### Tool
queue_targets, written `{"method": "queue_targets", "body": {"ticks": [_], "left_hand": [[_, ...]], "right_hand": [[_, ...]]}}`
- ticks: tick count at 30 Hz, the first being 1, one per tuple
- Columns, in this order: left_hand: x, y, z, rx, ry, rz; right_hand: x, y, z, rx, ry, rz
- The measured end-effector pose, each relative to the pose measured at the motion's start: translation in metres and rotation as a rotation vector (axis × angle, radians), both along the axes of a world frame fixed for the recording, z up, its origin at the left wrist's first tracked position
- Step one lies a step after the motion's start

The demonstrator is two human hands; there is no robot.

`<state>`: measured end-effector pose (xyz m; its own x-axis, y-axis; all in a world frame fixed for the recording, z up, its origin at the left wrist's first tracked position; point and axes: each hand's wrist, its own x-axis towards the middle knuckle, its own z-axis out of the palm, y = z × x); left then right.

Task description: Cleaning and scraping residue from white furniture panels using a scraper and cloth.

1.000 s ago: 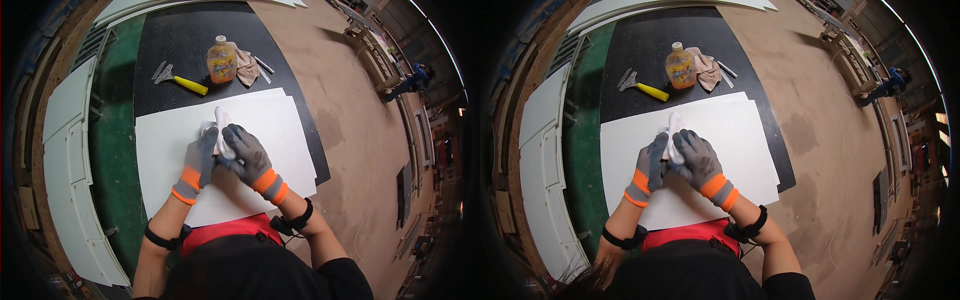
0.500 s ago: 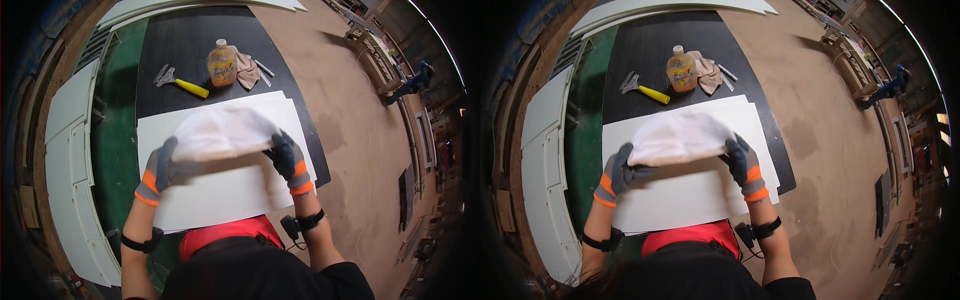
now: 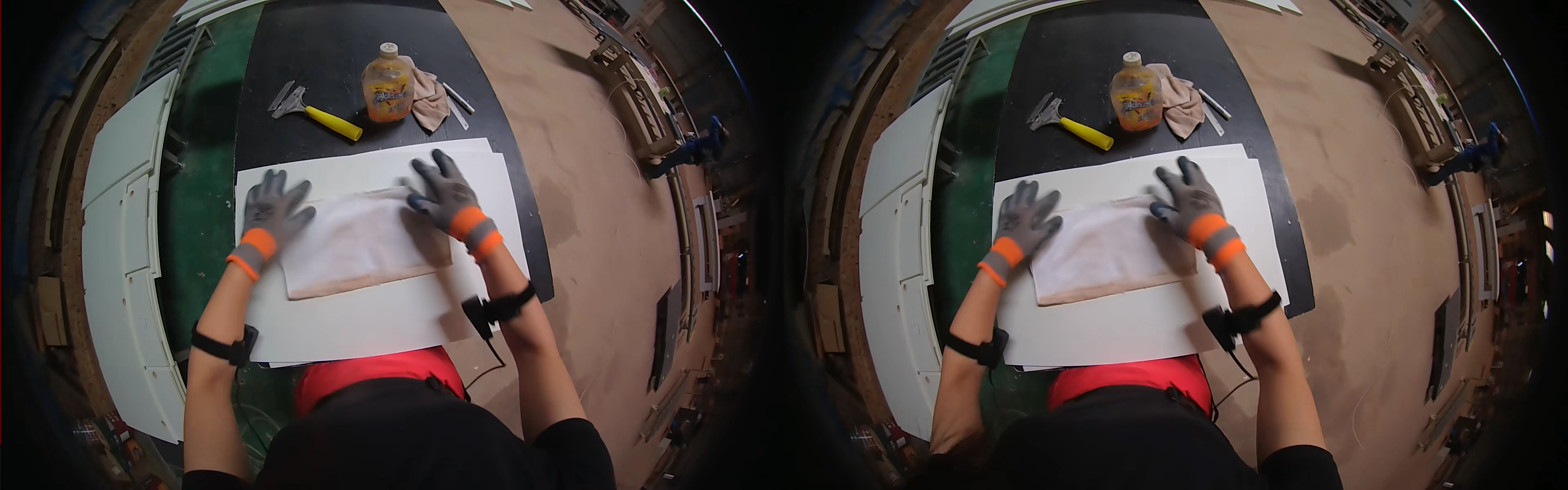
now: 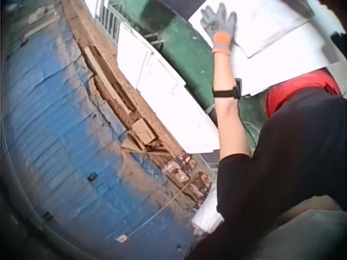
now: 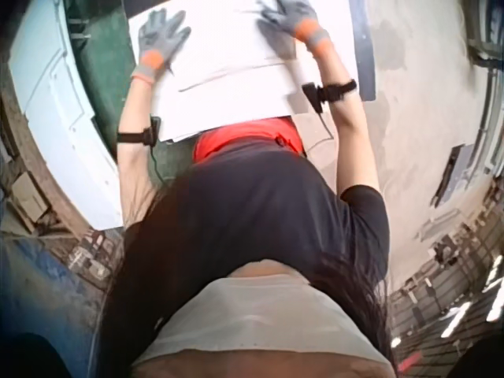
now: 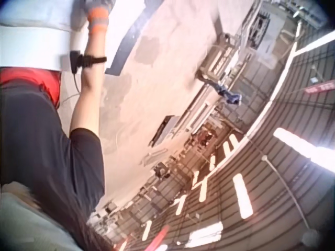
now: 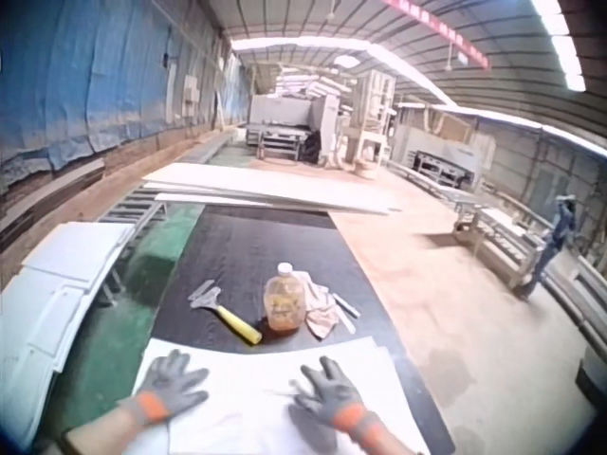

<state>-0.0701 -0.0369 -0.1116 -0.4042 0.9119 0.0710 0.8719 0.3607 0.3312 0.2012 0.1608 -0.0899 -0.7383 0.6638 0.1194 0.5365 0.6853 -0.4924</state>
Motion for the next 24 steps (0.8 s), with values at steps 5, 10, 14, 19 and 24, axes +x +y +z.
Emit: {"method": "queue_targets", "body": {"ticks": [5, 10, 14, 19, 24], "left_hand": [[0.003, 0.006, 0.020, 0.017, -0.052, -0.045], [-0.002, -0.019, 0.103, 0.324, -0.002, -0.206], [-0.008, -0.026, 0.148, 0.453, 0.038, -0.345], [-0.041, -0.003, 0.190, 0.369, 0.371, -0.564], [-0.092, 0.022, 0.220, 0.468, 0.377, -0.526]], "right_hand": [[-0.019, 0.014, 0.008, -0.071, 0.053, 0.174], [0.004, -0.001, 0.088, 0.076, 0.315, 0.250], [0.015, 0.000, 0.126, 0.304, 0.267, 0.317], [0.006, 0.030, 0.159, 0.461, 0.309, 0.340], [-0.019, 0.063, 0.178, 0.128, 0.395, 0.247]]}}
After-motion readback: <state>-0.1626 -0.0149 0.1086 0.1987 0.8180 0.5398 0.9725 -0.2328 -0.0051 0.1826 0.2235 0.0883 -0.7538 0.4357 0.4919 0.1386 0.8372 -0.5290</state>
